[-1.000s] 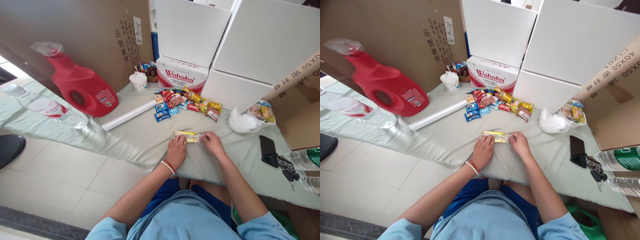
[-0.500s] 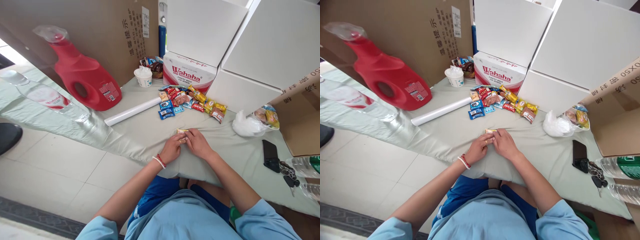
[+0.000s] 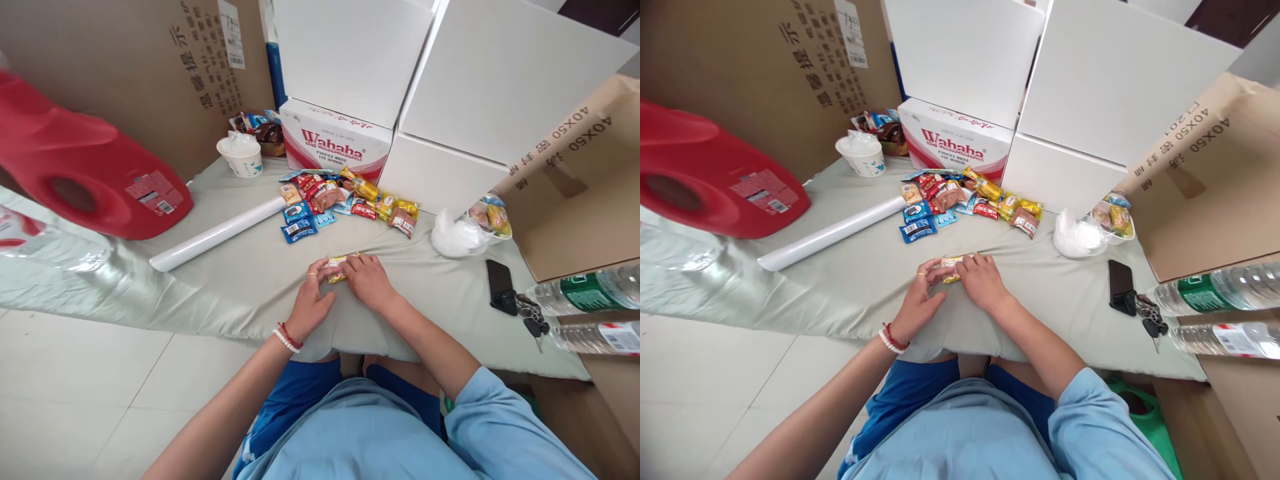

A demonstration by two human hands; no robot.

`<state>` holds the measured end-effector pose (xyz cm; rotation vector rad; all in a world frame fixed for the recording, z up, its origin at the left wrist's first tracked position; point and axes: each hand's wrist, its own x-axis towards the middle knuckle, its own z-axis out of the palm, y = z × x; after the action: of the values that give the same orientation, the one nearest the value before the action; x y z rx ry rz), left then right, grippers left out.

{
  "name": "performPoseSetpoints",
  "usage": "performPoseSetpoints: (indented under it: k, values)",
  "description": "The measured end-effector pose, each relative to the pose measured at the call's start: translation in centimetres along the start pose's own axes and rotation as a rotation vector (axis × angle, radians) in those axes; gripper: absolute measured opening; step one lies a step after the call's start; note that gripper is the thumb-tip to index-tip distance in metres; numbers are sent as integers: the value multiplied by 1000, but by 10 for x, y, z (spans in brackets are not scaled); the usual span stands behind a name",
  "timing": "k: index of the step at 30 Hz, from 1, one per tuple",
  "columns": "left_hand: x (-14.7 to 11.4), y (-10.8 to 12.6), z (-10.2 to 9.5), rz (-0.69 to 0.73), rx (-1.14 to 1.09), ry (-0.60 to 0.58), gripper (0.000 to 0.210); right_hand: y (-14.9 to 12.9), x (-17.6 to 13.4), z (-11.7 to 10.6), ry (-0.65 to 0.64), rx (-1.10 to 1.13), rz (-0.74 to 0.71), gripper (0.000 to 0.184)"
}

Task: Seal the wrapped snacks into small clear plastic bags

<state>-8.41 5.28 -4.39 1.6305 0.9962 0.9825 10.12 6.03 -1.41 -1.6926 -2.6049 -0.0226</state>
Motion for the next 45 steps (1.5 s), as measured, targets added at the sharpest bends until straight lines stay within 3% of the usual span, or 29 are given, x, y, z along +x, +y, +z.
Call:
performPoseSetpoints:
  k: [3,7,9,11,13,16,18,20,22,24,26,30,32,35,37,40,43,45]
  values:
    - [-16,2,-10,39,123,72,61,14,-13,-3,92,125,31,40]
    - [-38,-8,-27,-23,357,232,54,41,-53,-11,354,428,157,40]
    - [-45,-17,-29,-22,491,251,48,59,-80,-17,428,535,191,38]
    - [-50,-24,-26,71,647,240,41,85,-107,-26,503,568,282,38]
    - [-50,-29,-20,215,807,224,34,121,-130,-36,630,525,467,39]
    - [-48,-29,-14,366,973,179,30,201,-150,-54,924,458,754,45]
    - [-45,-27,-13,397,1004,159,31,264,-148,-66,1097,535,874,48]
    - [-44,-25,-14,404,1010,155,31,323,-135,-75,1156,595,1014,50]
    - [-44,-24,-15,410,1018,149,31,367,-116,-77,1025,541,1125,52]
    - [-43,-23,-15,417,1033,140,30,393,-100,-71,803,427,1224,51]
    - [-42,-22,-15,421,1046,136,31,402,-89,-63,673,345,1285,45]
    - [-41,-21,-13,417,1047,164,30,392,-89,-54,582,121,1317,39]
    - [-42,-20,-12,414,1040,185,30,380,-97,-54,565,-57,1265,45]
    - [-42,-20,-13,418,1043,196,30,362,-116,-50,535,-276,998,49]
    - [-42,-20,-13,422,1045,185,30,359,-128,-42,427,-322,827,50]
    - [-41,-20,-15,422,1048,157,30,377,-136,-32,297,-245,808,52]
    - [-40,-19,-15,420,1064,141,29,407,-135,-32,369,-92,930,45]
    - [-39,-17,-15,421,1068,137,27,411,-135,-37,587,-17,1057,43]
